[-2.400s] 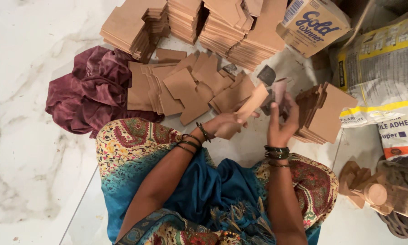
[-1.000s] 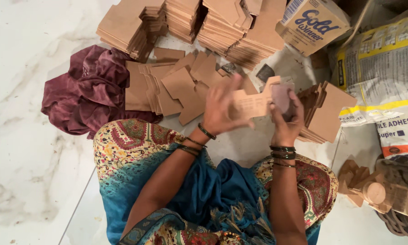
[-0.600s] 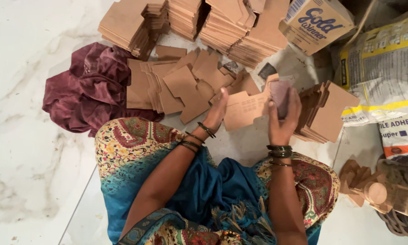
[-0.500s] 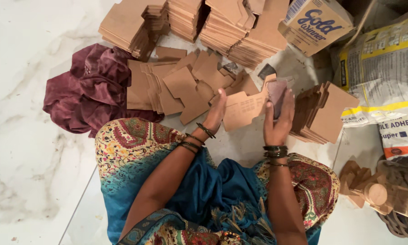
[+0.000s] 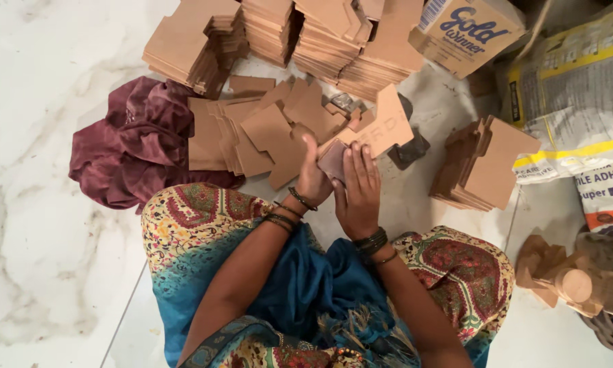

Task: The person sits on the floor among piles of cut cardboard pieces and smooths them one at a time using a sanding block, rubbing the block over the surfaces and edges of each piece before setting it on a finished pile and picking up the next piece.

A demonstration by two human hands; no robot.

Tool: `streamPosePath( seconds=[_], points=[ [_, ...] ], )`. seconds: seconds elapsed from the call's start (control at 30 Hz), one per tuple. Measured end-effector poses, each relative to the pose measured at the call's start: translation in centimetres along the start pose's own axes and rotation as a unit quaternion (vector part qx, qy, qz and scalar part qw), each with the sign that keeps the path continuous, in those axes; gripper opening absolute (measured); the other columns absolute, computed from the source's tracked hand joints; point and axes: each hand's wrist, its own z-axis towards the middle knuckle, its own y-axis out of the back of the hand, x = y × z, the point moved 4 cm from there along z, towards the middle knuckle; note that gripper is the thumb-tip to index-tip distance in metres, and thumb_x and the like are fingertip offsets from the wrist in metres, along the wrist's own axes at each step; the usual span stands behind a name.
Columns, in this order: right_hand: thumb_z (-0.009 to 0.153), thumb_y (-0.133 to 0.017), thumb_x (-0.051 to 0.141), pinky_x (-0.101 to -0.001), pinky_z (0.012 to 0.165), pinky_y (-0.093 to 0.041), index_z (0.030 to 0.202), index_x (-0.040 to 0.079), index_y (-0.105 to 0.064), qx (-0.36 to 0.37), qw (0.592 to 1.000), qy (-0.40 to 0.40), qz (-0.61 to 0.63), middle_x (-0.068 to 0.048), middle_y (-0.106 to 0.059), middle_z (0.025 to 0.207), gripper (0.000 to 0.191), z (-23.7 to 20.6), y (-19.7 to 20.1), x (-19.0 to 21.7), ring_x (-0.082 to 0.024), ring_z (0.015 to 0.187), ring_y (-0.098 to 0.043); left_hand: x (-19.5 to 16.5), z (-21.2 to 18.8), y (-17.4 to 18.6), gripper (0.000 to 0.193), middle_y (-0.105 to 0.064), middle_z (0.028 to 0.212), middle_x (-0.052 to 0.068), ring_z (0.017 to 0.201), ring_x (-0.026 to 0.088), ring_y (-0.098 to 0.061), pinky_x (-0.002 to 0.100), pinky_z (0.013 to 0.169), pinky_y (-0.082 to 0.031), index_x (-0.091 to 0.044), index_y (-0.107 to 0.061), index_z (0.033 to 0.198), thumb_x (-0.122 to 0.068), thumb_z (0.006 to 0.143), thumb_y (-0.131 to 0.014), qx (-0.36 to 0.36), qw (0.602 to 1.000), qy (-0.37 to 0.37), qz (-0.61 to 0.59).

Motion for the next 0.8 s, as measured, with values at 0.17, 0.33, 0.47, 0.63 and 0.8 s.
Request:
streamPosePath(
  seconds=[0.17, 0.33, 0.47, 0.63, 0.8],
  points=[
    [0.104, -0.059, 0.016, -0.0566, 0.127, -0.023, 0.153, 0.0, -0.048, 0.001, 1.0, 0.023, -0.009, -0.017, -0.046, 0.16, 0.052, 0.4, 0.5, 0.9, -0.038, 0.155, -0.036, -0.3, -0.5, -0.9, 0.116, -0.045, 0.158, 0.019, 0.141, 0.034, -0.05, 0.045, 0.122, -0.038, -0.005, -0.025, 0.165, -0.091, 0.087, -0.019, -0.013, 0.999, 0.015, -0.048],
    [0.101, -0.065, 0.015, -0.0525, 0.122, -0.03, 0.149, 0.003, -0.053, 0.001, 0.999, 0.045, 0.006, -0.016, -0.049, 0.158, 0.051, 0.5, 1.1, 2.3, -0.036, 0.15, -0.042, -0.8, -0.8, 0.9, 0.118, -0.045, 0.156, 0.02, 0.135, 0.032, -0.053, 0.045, 0.118, -0.04, -0.009, -0.025, 0.164, -0.095, 0.083, -0.023, -0.031, 0.997, 0.004, -0.078],
    [0.101, -0.068, 0.012, -0.0491, 0.119, -0.039, 0.146, 0.004, -0.058, 0.001, 0.998, 0.053, 0.042, -0.016, -0.054, 0.154, 0.047, 0.8, 1.7, 2.1, -0.037, 0.146, -0.048, -0.9, -0.7, 1.7, 0.123, -0.047, 0.153, 0.022, 0.134, 0.034, -0.053, 0.046, 0.117, -0.042, 0.003, -0.028, 0.164, -0.095, 0.091, -0.023, -0.056, 0.993, 0.002, -0.104],
    [0.099, -0.072, 0.014, -0.0491, 0.116, -0.04, 0.143, 0.003, -0.061, -0.046, 0.998, 0.039, 0.006, -0.017, -0.058, 0.148, 0.047, 1.9, 2.9, 0.0, -0.039, 0.142, -0.051, -1.2, -0.6, -0.3, 0.11, -0.049, 0.155, 0.019, 0.138, 0.032, -0.052, 0.045, 0.12, -0.041, -0.009, -0.026, 0.166, -0.088, 0.089, -0.022, -0.014, 0.999, -0.035, -0.011],
    [0.099, -0.07, 0.012, -0.0503, 0.12, -0.041, 0.145, 0.003, -0.06, -0.09, 0.996, -0.025, -0.016, -0.018, -0.058, 0.15, 0.047, 2.4, 4.7, -2.4, -0.04, 0.143, -0.052, -0.8, -0.6, -1.4, 0.112, -0.048, 0.156, 0.016, 0.14, 0.031, -0.049, 0.048, 0.123, -0.041, -0.001, -0.028, 0.169, -0.087, 0.098, -0.017, -0.021, 0.999, -0.001, -0.043]
  ],
)
